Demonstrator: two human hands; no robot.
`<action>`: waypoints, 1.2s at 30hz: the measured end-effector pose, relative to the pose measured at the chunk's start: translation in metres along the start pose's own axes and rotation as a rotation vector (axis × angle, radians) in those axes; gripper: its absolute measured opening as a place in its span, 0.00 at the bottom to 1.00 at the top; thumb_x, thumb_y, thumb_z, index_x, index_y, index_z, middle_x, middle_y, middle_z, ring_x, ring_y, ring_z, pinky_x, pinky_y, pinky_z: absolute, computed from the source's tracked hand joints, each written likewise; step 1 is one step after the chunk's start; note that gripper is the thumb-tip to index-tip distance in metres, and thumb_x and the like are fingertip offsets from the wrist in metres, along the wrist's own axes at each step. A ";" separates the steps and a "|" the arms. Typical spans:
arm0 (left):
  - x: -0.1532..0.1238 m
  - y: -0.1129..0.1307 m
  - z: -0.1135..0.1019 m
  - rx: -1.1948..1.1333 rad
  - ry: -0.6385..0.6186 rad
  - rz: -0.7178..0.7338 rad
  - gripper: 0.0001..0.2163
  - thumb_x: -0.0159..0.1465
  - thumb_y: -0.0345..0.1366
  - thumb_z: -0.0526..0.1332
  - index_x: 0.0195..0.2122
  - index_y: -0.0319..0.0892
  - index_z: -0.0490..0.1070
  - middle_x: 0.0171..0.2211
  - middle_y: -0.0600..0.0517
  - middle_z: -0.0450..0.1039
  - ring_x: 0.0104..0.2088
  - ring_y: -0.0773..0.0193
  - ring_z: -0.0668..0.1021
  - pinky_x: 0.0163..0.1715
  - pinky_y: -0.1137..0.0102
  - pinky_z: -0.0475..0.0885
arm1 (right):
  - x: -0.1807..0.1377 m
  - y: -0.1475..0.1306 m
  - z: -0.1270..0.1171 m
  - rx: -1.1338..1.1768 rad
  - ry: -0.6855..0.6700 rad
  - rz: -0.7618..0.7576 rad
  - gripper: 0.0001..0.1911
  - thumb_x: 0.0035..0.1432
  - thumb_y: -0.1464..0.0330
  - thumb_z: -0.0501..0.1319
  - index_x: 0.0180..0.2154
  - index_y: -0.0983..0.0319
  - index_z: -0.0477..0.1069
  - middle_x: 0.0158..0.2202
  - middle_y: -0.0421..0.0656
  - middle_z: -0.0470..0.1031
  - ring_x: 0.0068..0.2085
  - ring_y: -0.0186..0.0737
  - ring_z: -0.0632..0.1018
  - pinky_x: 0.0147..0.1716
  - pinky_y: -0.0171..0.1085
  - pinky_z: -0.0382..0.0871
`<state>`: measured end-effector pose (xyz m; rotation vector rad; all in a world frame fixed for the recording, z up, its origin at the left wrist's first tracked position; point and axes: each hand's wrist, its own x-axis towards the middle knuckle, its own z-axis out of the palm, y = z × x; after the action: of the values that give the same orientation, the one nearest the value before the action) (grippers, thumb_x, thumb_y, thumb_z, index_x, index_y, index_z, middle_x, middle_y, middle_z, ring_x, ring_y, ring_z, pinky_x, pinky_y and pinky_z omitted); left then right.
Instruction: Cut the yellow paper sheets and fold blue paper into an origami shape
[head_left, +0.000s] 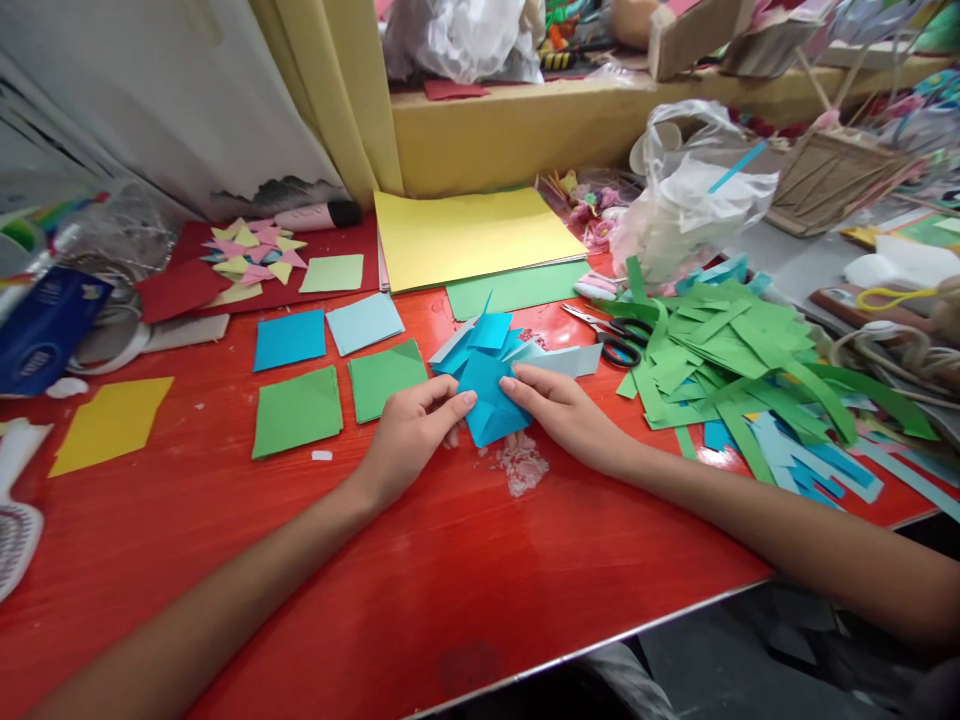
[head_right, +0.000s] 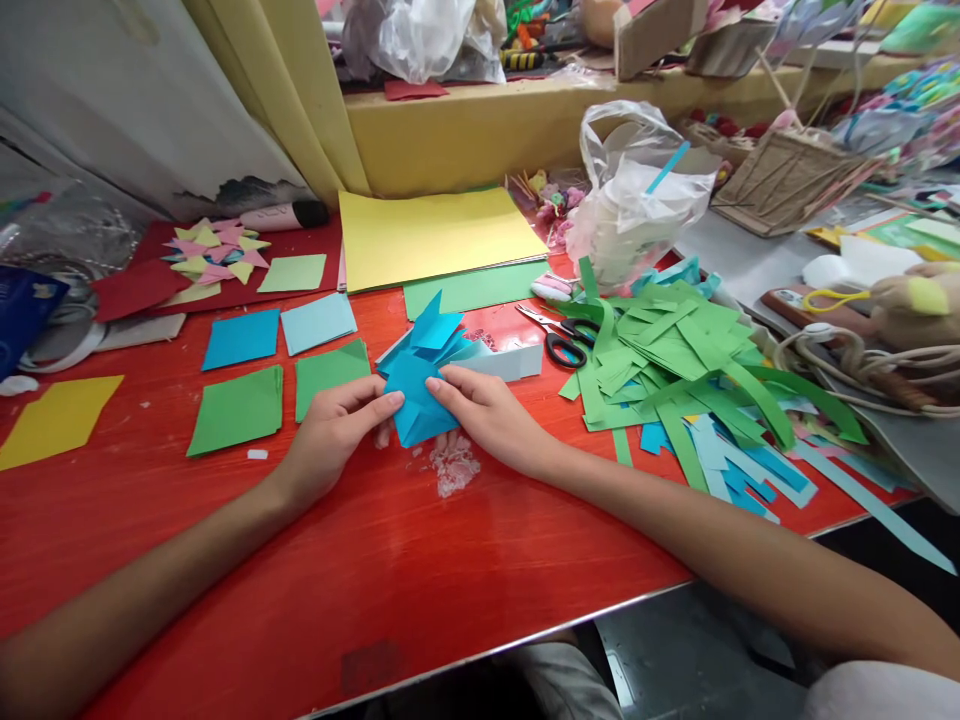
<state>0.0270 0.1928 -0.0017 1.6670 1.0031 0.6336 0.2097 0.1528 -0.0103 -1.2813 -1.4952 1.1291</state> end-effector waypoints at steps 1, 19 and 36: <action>0.000 -0.001 0.000 -0.018 -0.002 -0.008 0.17 0.64 0.44 0.57 0.22 0.40 0.62 0.19 0.57 0.64 0.23 0.70 0.67 0.27 0.72 0.61 | 0.000 0.001 0.000 0.008 0.006 -0.001 0.18 0.62 0.56 0.54 0.25 0.61 0.59 0.24 0.37 0.62 0.27 0.31 0.66 0.27 0.32 0.61; 0.004 -0.003 0.002 -0.216 0.047 -0.035 0.10 0.60 0.39 0.62 0.27 0.40 0.65 0.18 0.58 0.68 0.19 0.72 0.71 0.24 0.74 0.68 | 0.004 0.007 -0.001 0.120 0.095 0.030 0.11 0.60 0.60 0.57 0.33 0.62 0.69 0.32 0.39 0.69 0.33 0.33 0.69 0.33 0.33 0.62; 0.001 -0.006 0.002 -0.218 0.088 0.086 0.07 0.61 0.34 0.60 0.36 0.47 0.78 0.30 0.56 0.74 0.25 0.71 0.73 0.29 0.75 0.71 | 0.002 0.008 -0.003 0.295 0.117 0.006 0.07 0.59 0.67 0.59 0.37 0.58 0.75 0.35 0.39 0.73 0.31 0.31 0.69 0.31 0.32 0.63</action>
<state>0.0274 0.1937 -0.0076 1.5065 0.8942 0.8494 0.2143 0.1559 -0.0175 -1.1277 -1.1893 1.2066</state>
